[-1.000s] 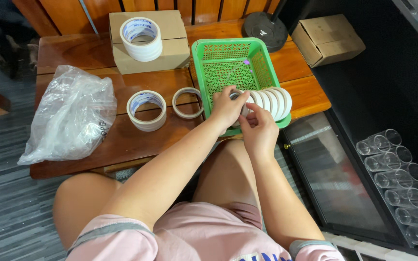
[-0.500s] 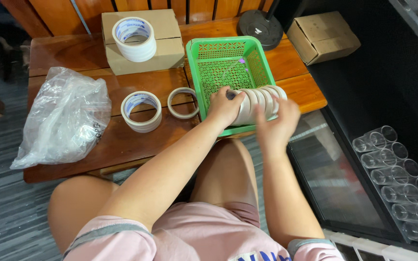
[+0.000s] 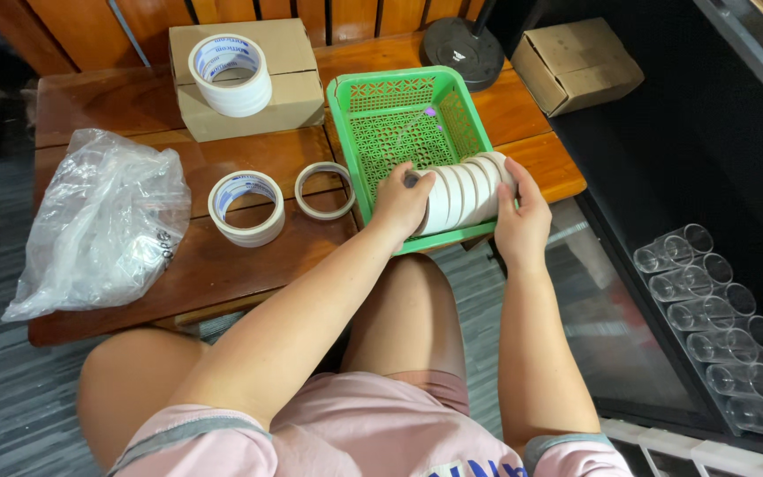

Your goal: The person removes rolls of white tape from a green basket and places them on a wooden bench. They then separate the rolls into individual pieces and stack them back into the basket.

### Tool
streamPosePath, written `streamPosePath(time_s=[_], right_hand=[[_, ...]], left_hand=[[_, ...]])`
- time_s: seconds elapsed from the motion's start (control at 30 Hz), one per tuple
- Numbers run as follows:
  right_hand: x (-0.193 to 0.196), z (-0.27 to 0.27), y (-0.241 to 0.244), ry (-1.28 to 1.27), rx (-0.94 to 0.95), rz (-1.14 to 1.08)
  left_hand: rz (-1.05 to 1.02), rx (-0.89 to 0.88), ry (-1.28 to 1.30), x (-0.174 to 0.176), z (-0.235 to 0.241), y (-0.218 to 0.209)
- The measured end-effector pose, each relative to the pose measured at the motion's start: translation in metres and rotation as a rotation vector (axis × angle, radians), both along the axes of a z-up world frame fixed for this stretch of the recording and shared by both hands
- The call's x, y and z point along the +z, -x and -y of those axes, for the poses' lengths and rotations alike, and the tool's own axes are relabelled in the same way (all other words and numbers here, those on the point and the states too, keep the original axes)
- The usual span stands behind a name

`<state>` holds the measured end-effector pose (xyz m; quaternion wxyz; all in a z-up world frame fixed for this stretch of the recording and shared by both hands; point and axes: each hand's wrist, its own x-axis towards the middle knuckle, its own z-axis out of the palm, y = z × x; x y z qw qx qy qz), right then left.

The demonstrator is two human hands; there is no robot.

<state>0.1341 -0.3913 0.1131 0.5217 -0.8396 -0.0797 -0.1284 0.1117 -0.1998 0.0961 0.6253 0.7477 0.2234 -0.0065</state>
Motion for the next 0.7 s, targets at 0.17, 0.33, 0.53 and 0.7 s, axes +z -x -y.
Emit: streamPosePath(time_s=[0.17, 0.33, 0.53, 0.7], right_hand=[[-0.019, 0.011, -0.002, -0.013, 0.08, 0.058], [-0.025, 0.015, -0.005, -0.037, 0.095, 0.096], [-0.023, 0.015, -0.016, -0.011, 0.071, 0.094], [-0.019, 0.009, -0.02, 0.078, 0.072, 0.132]], left_hand=[[-0.024, -0.008, 0.016, -0.004, 0.0, -0.006], [-0.032, -0.078, -0.033, 0.013, 0.002, 0.006], [0.058, -0.064, -0.194, -0.016, 0.0, -0.025], [0.084, -0.224, -0.225, 0.001, -0.006, -0.02]])
